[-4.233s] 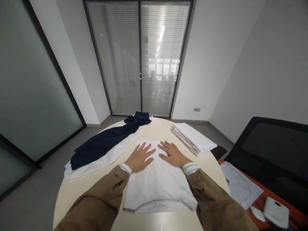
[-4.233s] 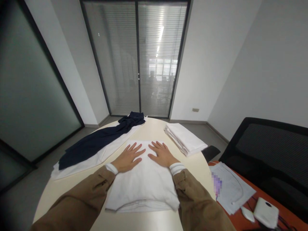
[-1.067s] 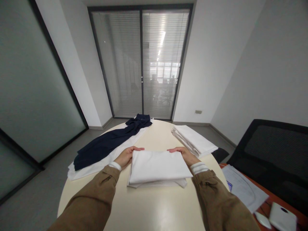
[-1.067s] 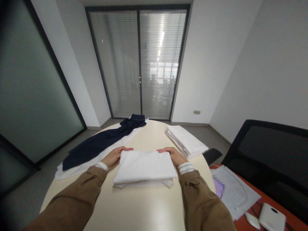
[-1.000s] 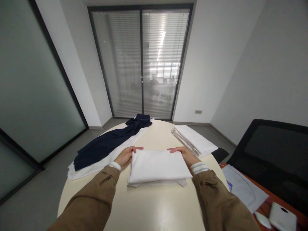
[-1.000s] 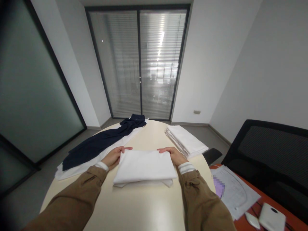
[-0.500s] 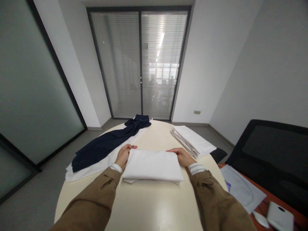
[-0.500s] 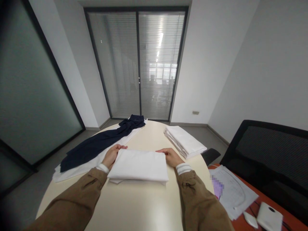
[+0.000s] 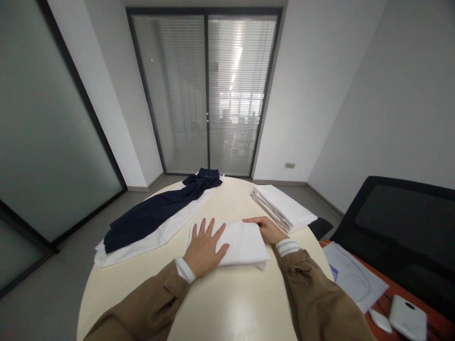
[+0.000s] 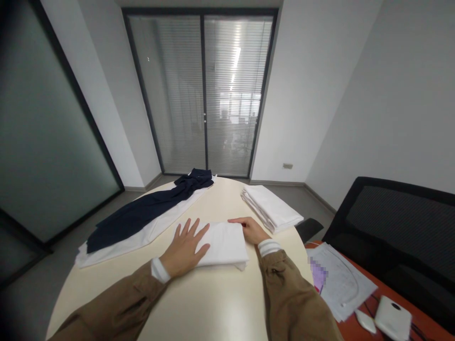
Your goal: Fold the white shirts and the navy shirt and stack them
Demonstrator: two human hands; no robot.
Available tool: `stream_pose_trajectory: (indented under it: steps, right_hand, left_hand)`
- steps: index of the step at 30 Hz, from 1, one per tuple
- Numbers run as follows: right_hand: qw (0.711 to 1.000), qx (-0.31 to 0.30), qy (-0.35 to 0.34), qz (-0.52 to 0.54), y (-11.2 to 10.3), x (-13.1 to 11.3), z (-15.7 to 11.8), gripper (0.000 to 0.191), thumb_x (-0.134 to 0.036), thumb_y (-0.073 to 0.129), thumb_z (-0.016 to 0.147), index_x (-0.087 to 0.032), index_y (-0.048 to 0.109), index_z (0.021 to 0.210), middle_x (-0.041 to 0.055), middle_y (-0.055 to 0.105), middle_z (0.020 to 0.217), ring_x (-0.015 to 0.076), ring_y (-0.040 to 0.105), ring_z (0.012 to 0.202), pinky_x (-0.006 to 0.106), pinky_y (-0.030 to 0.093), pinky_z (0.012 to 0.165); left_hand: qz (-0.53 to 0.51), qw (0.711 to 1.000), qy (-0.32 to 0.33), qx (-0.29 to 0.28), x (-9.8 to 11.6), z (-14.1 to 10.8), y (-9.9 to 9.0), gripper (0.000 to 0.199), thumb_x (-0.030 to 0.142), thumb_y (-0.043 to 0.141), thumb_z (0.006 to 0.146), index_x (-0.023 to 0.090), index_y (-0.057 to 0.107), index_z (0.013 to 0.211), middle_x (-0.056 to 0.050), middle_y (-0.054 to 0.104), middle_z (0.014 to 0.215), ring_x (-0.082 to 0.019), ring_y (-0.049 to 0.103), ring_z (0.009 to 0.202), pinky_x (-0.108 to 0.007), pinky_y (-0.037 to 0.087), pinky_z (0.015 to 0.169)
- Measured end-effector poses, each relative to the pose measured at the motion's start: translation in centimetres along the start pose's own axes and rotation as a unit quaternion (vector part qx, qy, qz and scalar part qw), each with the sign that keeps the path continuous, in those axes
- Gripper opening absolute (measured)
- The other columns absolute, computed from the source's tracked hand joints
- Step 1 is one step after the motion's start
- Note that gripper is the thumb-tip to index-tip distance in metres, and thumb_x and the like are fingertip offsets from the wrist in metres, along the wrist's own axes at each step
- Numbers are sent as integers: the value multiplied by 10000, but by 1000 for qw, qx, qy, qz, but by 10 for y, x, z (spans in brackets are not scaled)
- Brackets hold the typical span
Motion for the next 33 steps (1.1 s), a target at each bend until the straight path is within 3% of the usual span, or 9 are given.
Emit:
stream_pose_trajectory:
  steps: [2, 5, 9, 11, 14, 19, 26, 29, 33]
  right_hand:
    - [999, 17, 0, -41, -5, -14, -2, 425, -487, 706, 760, -180, 781, 1045, 99, 761, 1059, 297, 692, 1047, 475, 511, 1000]
    - [984, 81, -45, -153, -8, -55, -7, 326, -419, 617, 847, -208, 790, 1026, 100, 741, 1127, 300, 655, 1127, 486, 431, 1087]
    - [952, 35, -107, -285, 41, -97, -14, 495, -447, 448, 973, -253, 551, 1416, 61, 555, 1440, 263, 475, 1357, 464, 309, 1172]
    - [927, -10, -87, -366, 71, -92, -15, 569, -524, 430, 978, -276, 450, 1490, 56, 449, 1530, 285, 329, 1453, 511, 177, 1211]
    - [899, -6, -40, -436, 89, -69, -15, 573, -540, 331, 1008, -284, 402, 1515, 66, 379, 1574, 293, 251, 1483, 532, 104, 1210]
    - [876, 58, -13, -479, 77, -50, -16, 575, -561, 317, 1003, -284, 429, 1495, 88, 438, 1533, 304, 298, 1451, 544, 114, 1191]
    - [879, 61, 10, -473, 74, -45, -13, 652, -630, 289, 984, -259, 418, 1503, 110, 436, 1532, 302, 348, 1424, 528, 165, 1179]
    - [883, 56, 45, -464, 73, -39, -9, 752, -694, 268, 958, -207, 406, 1514, 138, 363, 1573, 328, 289, 1461, 532, 141, 1186]
    - [884, 79, 59, -457, 69, -30, -7, 797, -719, 273, 942, -181, 405, 1515, 140, 318, 1594, 346, 222, 1487, 531, 133, 1186]
  left_hand:
    - [2, 1000, -8, -1, -1, 0, 2, 631, 517, 444, 955, 312, 338, 1542, -131, 283, 1614, -435, 185, 1481, -690, 120, 1143]
    - [-18, 1000, -7, 14, -2, 1, 4, 628, 524, 482, 935, 331, 379, 1524, -133, 310, 1602, -457, 199, 1469, -700, 100, 1134]
    - [-49, 998, -3, 31, -4, 1, 8, 610, 514, 525, 917, 338, 432, 1494, -125, 324, 1597, -460, 192, 1469, -705, 56, 1131]
    - [-63, 998, -4, 31, -7, 3, 11, 601, 518, 514, 924, 330, 440, 1490, -126, 315, 1601, -453, 179, 1476, -702, 49, 1132]
    - [-85, 996, -7, 10, -18, 9, 17, 598, 520, 444, 955, 298, 411, 1510, -134, 291, 1609, -430, 159, 1489, -674, 69, 1148]
    - [-81, 996, -46, 8, -41, 20, 21, 626, 484, 378, 980, 182, 378, 1529, -166, 252, 1617, -378, 121, 1509, -576, 125, 1185]
    - [-52, 998, -33, 10, -45, 19, 23, 707, 601, 416, 939, 232, 357, 1540, -173, 273, 1608, -414, 139, 1498, -627, 87, 1164]
    - [-65, 997, -33, -5, -48, 21, 24, 711, 638, 422, 923, 271, 375, 1529, -155, 293, 1605, -423, 148, 1494, -626, 101, 1158]
    - [-68, 995, -73, 13, -57, 25, 23, 703, 615, 388, 941, 211, 397, 1516, -195, 311, 1589, -410, 181, 1489, -604, 122, 1159]
Point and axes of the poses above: each hand's wrist, its own z-axis towards the middle knuckle, its own y-axis out of the palm, x = y × z, the point moved 7 cm from there along z, towards the middle knuckle
